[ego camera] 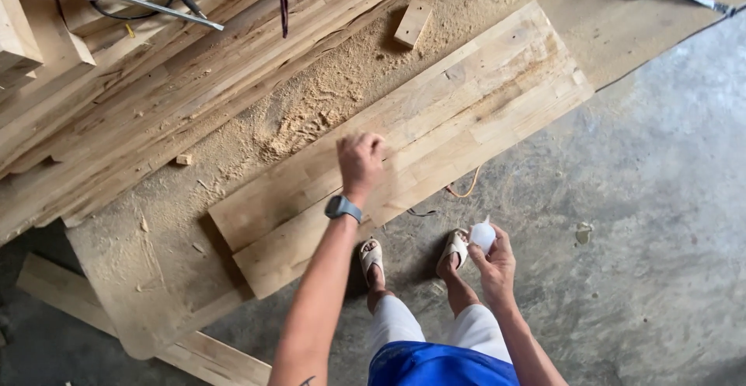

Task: The person applies glue from a white bottle along the edges of wooden planks on a workbench. They then press the planks together with their hands to join them, repeating the process along the length of the wood.

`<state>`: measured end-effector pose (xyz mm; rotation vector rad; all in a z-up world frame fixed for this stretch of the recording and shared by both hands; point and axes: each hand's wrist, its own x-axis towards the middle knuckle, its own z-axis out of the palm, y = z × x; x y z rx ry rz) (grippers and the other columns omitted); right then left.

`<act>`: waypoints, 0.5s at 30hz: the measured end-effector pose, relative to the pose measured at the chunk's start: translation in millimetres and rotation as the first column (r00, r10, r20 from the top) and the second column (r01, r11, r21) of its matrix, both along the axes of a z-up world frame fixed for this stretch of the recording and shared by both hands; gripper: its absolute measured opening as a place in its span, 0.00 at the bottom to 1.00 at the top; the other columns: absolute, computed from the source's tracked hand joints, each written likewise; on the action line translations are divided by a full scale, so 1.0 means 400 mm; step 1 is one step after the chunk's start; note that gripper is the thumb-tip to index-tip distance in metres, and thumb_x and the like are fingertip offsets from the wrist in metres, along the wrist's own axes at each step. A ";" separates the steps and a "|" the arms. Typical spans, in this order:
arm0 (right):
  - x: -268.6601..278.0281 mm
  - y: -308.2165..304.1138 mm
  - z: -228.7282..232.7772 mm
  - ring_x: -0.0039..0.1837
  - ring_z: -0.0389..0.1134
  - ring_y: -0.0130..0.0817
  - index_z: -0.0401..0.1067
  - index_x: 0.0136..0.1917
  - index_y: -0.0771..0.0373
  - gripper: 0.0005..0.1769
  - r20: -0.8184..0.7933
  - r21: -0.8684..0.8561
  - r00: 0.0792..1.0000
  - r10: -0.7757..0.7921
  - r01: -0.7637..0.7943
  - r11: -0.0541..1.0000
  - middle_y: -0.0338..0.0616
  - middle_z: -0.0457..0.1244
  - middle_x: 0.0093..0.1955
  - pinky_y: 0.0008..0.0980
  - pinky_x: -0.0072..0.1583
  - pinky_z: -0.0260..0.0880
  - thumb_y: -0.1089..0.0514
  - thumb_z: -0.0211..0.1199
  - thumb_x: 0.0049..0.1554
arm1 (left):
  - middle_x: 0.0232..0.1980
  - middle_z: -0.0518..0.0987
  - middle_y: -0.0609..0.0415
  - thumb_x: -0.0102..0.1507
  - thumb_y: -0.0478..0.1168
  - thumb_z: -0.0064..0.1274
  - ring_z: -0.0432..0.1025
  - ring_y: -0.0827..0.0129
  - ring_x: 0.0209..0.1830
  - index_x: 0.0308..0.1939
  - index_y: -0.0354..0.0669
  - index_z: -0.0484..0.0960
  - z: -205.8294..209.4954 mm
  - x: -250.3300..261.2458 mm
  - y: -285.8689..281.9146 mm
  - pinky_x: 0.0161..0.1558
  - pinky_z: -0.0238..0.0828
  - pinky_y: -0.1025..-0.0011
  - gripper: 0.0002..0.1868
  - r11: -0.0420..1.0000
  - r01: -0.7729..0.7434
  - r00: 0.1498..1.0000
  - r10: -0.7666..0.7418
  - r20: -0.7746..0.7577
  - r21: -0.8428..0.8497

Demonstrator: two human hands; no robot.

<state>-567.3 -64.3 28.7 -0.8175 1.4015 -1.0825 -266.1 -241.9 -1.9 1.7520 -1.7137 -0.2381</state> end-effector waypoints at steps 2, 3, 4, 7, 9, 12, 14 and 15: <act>-0.054 -0.050 -0.022 0.54 0.66 0.28 0.63 0.70 0.62 0.31 0.008 -0.050 0.997 0.073 -0.072 0.996 0.45 0.66 0.56 0.25 0.57 0.67 0.59 0.68 0.55 | 0.35 0.79 0.57 0.66 0.43 0.54 0.67 0.65 0.38 0.34 0.48 0.80 -0.002 -0.080 -0.010 0.49 0.58 0.63 0.06 0.999 -0.043 0.999 0.043 0.018 -0.006; -0.076 -0.060 -0.035 0.53 0.63 0.26 0.63 0.70 0.62 0.33 0.014 -0.090 0.991 0.131 -0.129 0.988 0.43 0.64 0.55 0.23 0.55 0.65 0.58 0.70 0.54 | 0.39 0.81 0.55 0.64 0.42 0.58 0.69 0.64 0.41 0.37 0.47 0.83 -0.007 -0.116 0.000 0.50 0.59 0.62 0.05 0.997 -0.071 0.997 0.071 0.035 -0.002; -0.101 -0.076 -0.020 0.53 0.63 0.26 0.63 0.70 0.62 0.33 0.019 -0.083 0.989 0.144 -0.142 0.986 0.43 0.64 0.55 0.23 0.55 0.65 0.58 0.70 0.54 | 0.39 0.81 0.55 0.64 0.42 0.58 0.69 0.64 0.41 0.37 0.47 0.83 -0.007 -0.135 0.000 0.50 0.59 0.62 0.05 0.996 -0.085 0.996 0.085 0.040 0.005; -0.169 -0.132 0.002 0.52 0.64 0.27 0.65 0.68 0.59 0.29 0.014 -0.079 0.974 0.226 -0.224 0.971 0.42 0.66 0.55 0.24 0.53 0.65 0.60 0.70 0.55 | 0.40 0.76 0.59 0.54 0.38 0.61 0.67 0.61 0.41 0.28 0.51 0.82 -0.001 -0.166 -0.017 0.49 0.56 0.60 0.03 0.994 -0.096 0.994 0.099 0.050 -0.060; -0.221 -0.151 -0.014 0.51 0.62 0.26 0.65 0.69 0.59 0.31 -0.049 -0.012 0.966 0.253 -0.254 0.967 0.39 0.63 0.52 0.23 0.52 0.64 0.58 0.70 0.54 | 0.39 0.75 0.60 0.53 0.40 0.65 0.66 0.62 0.41 0.28 0.50 0.82 -0.001 -0.167 -0.020 0.49 0.55 0.61 0.06 0.994 -0.108 0.992 0.108 0.057 -0.013; -0.276 -0.157 -0.032 0.51 0.61 0.26 0.65 0.68 0.59 0.30 -0.076 0.008 0.962 0.261 -0.261 0.965 0.40 0.62 0.52 0.24 0.53 0.66 0.58 0.70 0.54 | 0.39 0.77 0.59 0.53 0.43 0.68 0.68 0.65 0.42 0.28 0.52 0.80 -0.009 -0.151 -0.052 0.47 0.54 0.60 0.09 0.973 -0.111 0.993 0.099 0.068 0.201; -0.302 -0.139 -0.062 0.52 0.61 0.26 0.65 0.68 0.59 0.30 -0.045 0.022 0.962 0.268 -0.267 0.963 0.40 0.62 0.53 0.25 0.53 0.66 0.58 0.70 0.54 | 0.35 0.78 0.62 0.53 0.42 0.67 0.68 0.69 0.37 0.26 0.54 0.79 -0.021 -0.137 -0.083 0.48 0.55 0.61 0.09 0.953 -0.114 0.993 0.101 0.059 0.282; -0.315 -0.132 -0.075 0.52 0.61 0.27 0.65 0.68 0.59 0.31 -0.020 0.033 0.965 0.262 -0.261 0.965 0.40 0.62 0.53 0.26 0.53 0.66 0.58 0.70 0.53 | 0.32 0.80 0.64 0.54 0.41 0.67 0.69 0.74 0.33 0.25 0.55 0.79 -0.026 -0.130 -0.102 0.48 0.57 0.63 0.10 0.928 -0.102 0.995 0.092 0.043 0.358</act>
